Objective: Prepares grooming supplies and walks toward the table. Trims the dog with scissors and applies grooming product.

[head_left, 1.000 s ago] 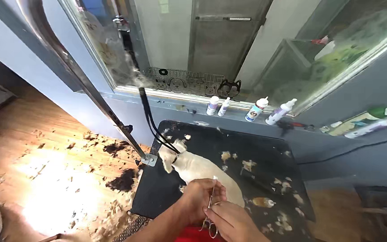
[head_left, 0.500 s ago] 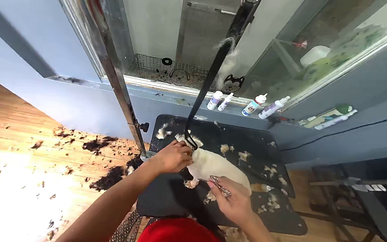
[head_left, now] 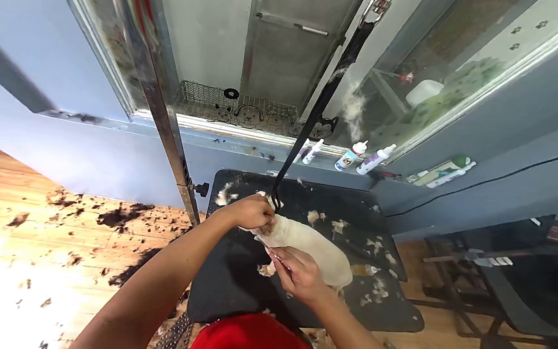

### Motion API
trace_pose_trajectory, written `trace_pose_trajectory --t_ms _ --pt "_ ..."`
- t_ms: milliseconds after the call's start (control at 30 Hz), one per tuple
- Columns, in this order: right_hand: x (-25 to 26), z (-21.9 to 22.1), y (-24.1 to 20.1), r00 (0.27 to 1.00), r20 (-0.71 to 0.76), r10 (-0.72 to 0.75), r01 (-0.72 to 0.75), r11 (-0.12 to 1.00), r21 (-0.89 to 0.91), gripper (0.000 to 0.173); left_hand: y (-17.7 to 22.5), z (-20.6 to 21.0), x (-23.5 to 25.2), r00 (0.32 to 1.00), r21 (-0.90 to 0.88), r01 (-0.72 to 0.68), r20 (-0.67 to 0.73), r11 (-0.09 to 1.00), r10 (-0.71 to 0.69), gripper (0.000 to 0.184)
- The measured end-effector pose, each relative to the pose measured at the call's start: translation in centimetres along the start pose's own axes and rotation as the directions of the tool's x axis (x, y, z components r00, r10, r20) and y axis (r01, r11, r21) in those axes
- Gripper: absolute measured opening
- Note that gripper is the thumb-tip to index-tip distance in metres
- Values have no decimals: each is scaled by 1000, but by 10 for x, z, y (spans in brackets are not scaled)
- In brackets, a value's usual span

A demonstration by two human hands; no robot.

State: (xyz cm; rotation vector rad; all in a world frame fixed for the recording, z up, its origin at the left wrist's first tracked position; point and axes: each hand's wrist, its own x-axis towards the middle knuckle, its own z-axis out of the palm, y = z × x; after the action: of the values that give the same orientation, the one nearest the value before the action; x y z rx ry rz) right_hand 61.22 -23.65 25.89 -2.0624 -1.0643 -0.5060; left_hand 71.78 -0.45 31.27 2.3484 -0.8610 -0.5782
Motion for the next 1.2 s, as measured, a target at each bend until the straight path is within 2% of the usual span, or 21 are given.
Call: trace_pose_trajectory --t_ms 100,200,267,367,467,633,700,767,833,867,967,1033,1100,1133,1200 --pt "3 -1 1 998 -65 -17 13 998 -60 21 -6 1 1 998 -34 -36 -45 999 34 34" --pt "-2 1 5 997 69 32 -32 999 -4 20 -6 3 2 998 -22 -40 -55 999 39 34" --pt "-2 1 3 1000 21 13 -13 1000 18 21 -2 0 3 999 0 -14 -50 1000 14 34" --pt "7 0 4 995 -95 16 -22 997 -68 19 -2 0 5 998 38 -15 -63 999 17 31" --pt "16 2 9 997 -22 79 -80 997 -18 19 -12 10 14 989 87 -83 -117 993 93 28" --pt "26 -1 10 993 -75 93 -95 995 -34 19 -15 7 23 994 82 -69 -79 994 76 30" --pt "25 -2 14 988 -23 150 -149 988 33 21 -15 6 27 996 65 -60 -57 996 64 30" --pt "27 -6 15 981 -50 185 -180 979 96 21 -14 4 29 998 53 -56 -34 997 58 31" --pt "28 -11 16 981 -113 158 -153 987 54 20 -14 2 30 998 33 -51 -32 998 52 32" --pt "28 -12 17 986 -101 131 -130 991 17 20 -13 1 31 998 31 -47 -27 998 48 32" --pt "29 -7 20 998 14 66 -65 993 -99 21 -8 1 33 998 73 -64 -13 995 65 32" --pt "34 -1 19 992 59 110 -100 984 -150 22 -4 2 35 997 106 -74 -8 992 76 30" --pt "45 2 12 948 47 314 -303 940 -157 25 -3 3 35 997 97 -74 -5 993 75 27" --pt "52 1 8 880 40 472 -466 878 -110 27 -3 4 34 997 75 -74 -12 994 75 26" --pt "69 -4 7 654 92 751 -757 645 106 28 -5 4 33 997 24 -72 -18 997 73 26"
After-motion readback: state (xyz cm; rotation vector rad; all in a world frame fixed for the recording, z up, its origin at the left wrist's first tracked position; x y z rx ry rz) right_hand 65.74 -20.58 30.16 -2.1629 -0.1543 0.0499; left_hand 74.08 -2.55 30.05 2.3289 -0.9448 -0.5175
